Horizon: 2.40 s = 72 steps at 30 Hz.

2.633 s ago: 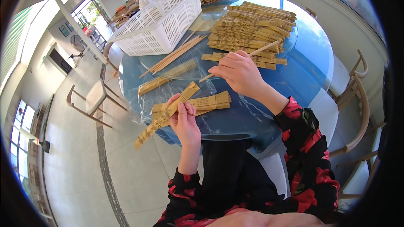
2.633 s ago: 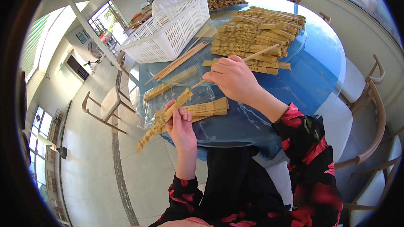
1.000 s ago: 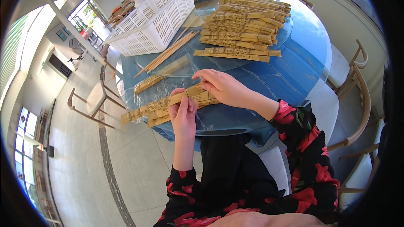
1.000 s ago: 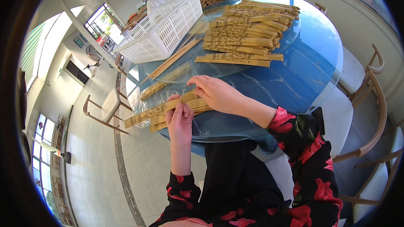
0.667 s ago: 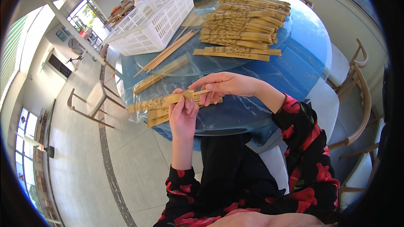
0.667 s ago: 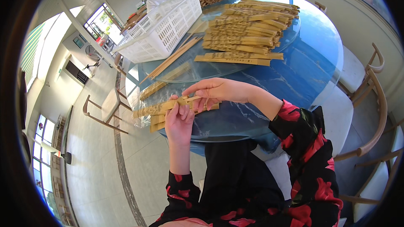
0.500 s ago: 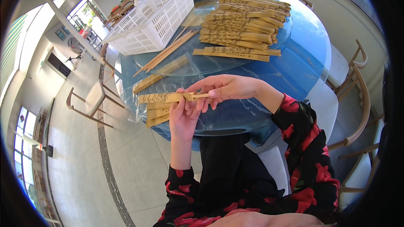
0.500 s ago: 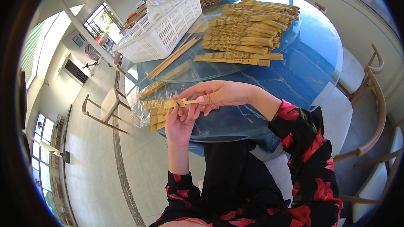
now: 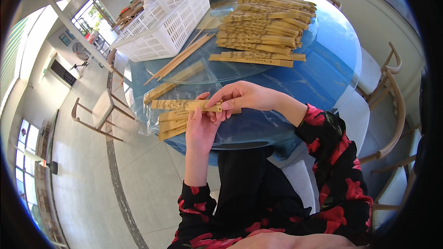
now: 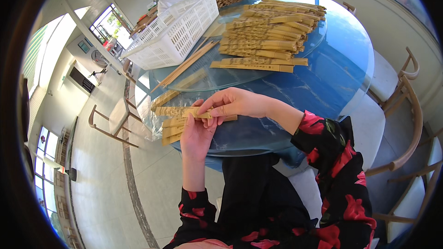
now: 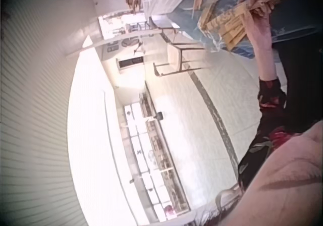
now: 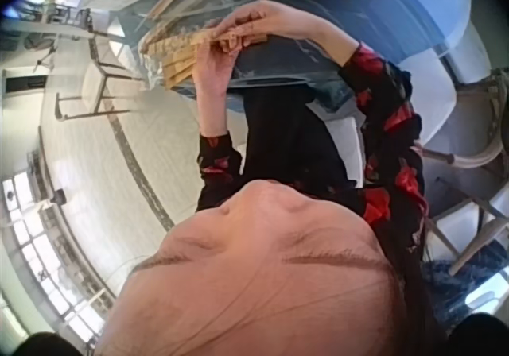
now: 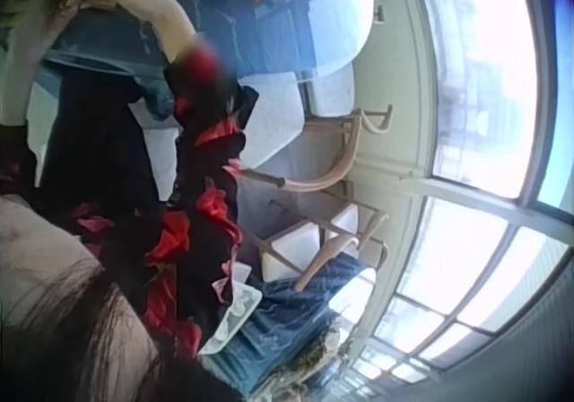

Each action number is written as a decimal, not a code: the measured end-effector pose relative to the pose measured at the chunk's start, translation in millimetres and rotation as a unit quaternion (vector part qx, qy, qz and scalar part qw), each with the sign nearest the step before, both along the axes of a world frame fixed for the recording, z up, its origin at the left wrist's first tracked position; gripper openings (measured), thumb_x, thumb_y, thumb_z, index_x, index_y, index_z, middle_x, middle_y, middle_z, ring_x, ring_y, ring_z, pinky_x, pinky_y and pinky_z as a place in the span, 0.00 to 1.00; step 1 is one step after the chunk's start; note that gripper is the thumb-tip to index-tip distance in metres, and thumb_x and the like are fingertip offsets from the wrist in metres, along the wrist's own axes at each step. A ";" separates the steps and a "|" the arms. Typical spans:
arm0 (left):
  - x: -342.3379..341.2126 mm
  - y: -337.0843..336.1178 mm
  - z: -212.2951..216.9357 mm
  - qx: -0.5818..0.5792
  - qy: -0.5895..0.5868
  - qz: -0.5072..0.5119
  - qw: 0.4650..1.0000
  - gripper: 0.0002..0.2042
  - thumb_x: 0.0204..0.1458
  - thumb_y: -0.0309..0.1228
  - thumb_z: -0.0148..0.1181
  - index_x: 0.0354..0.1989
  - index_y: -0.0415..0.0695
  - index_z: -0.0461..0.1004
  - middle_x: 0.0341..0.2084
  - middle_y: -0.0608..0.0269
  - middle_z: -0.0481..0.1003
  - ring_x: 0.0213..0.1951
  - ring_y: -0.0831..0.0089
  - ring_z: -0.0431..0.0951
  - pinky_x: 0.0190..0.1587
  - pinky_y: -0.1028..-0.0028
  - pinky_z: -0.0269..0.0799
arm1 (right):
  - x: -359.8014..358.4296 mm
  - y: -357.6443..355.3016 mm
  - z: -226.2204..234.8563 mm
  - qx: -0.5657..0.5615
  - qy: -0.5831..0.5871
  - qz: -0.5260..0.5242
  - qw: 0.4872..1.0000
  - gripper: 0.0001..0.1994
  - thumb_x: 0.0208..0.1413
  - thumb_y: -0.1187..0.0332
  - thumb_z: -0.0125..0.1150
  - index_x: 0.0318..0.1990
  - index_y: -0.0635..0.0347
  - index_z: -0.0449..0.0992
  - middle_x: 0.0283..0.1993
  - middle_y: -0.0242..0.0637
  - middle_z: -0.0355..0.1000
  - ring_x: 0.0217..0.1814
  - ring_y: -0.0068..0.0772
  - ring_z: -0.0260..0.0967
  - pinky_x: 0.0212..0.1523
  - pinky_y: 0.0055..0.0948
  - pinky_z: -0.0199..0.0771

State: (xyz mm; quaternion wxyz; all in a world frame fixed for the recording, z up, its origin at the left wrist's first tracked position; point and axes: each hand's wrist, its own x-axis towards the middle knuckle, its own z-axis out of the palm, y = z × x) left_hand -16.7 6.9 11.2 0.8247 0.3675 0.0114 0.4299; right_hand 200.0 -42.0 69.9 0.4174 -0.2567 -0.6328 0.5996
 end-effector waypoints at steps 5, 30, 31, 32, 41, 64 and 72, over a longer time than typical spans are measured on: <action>-26.3 35.5 -5.7 -0.113 -0.108 0.167 0.973 0.27 0.73 0.47 0.50 0.68 0.37 0.62 0.59 0.50 0.72 0.59 0.63 0.74 0.64 0.59 0.72 | 6.9 -0.1 3.6 -0.020 -0.042 -0.007 0.999 0.15 0.71 0.72 0.57 0.61 0.68 0.78 0.45 0.38 0.81 0.46 0.23 0.79 0.49 0.22 0.78; -43.7 71.6 -27.6 -0.063 -0.259 0.140 0.954 0.11 0.75 0.36 0.46 0.40 0.44 0.67 0.31 0.66 0.62 0.37 0.71 0.66 0.54 0.66 0.68 | -0.9 8.8 -12.9 -0.024 -0.158 -0.152 0.975 0.15 0.69 0.76 0.58 0.61 0.66 0.72 0.37 0.37 0.81 0.38 0.22 0.78 0.40 0.22 0.77; -40.0 69.4 -27.2 -0.043 -0.242 0.142 0.959 0.11 0.75 0.36 0.47 0.42 0.44 0.68 0.35 0.65 0.67 0.41 0.69 0.69 0.57 0.65 0.68 | -1.8 10.9 -16.7 -0.033 -0.147 -0.153 0.977 0.13 0.70 0.75 0.58 0.59 0.66 0.73 0.37 0.37 0.80 0.38 0.21 0.78 0.39 0.21 0.77; -37.1 66.9 -26.5 -0.032 -0.212 0.156 0.964 0.11 0.75 0.37 0.47 0.44 0.44 0.69 0.40 0.63 0.69 0.46 0.68 0.71 0.61 0.64 0.67 | -3.1 12.1 -21.0 -0.042 -0.137 -0.154 0.978 0.11 0.70 0.74 0.58 0.57 0.66 0.73 0.36 0.36 0.80 0.38 0.21 0.78 0.38 0.21 0.77; -21.2 48.5 -15.1 0.045 0.021 0.099 0.994 0.26 0.74 0.44 0.47 0.72 0.40 0.61 0.66 0.54 0.71 0.65 0.59 0.72 0.70 0.57 0.67 | 32.2 10.2 -7.0 -0.033 0.052 -0.389 0.919 0.11 0.72 0.63 0.59 0.46 0.63 0.77 0.32 0.35 0.79 0.31 0.19 0.74 0.32 0.18 0.72; -19.8 31.2 -9.8 0.282 0.243 0.190 0.909 0.10 0.63 0.23 0.63 0.52 0.40 0.77 0.43 0.66 0.76 0.40 0.78 0.74 0.45 0.77 0.72 | 44.3 27.4 -11.4 0.248 -0.192 -0.572 0.758 0.07 0.66 0.70 0.60 0.45 0.59 0.81 0.36 0.39 0.79 0.38 0.37 0.77 0.40 0.33 0.76; 5.8 0.7 9.7 0.472 0.439 0.303 0.702 0.18 0.51 0.17 0.70 0.52 0.41 0.81 0.46 0.61 0.78 0.31 0.75 0.74 0.37 0.75 0.73 | 24.7 17.7 -30.2 0.317 -0.386 -0.215 0.839 0.15 0.55 0.60 0.72 0.43 0.58 0.79 0.43 0.36 0.76 0.54 0.44 0.71 0.57 0.40 0.72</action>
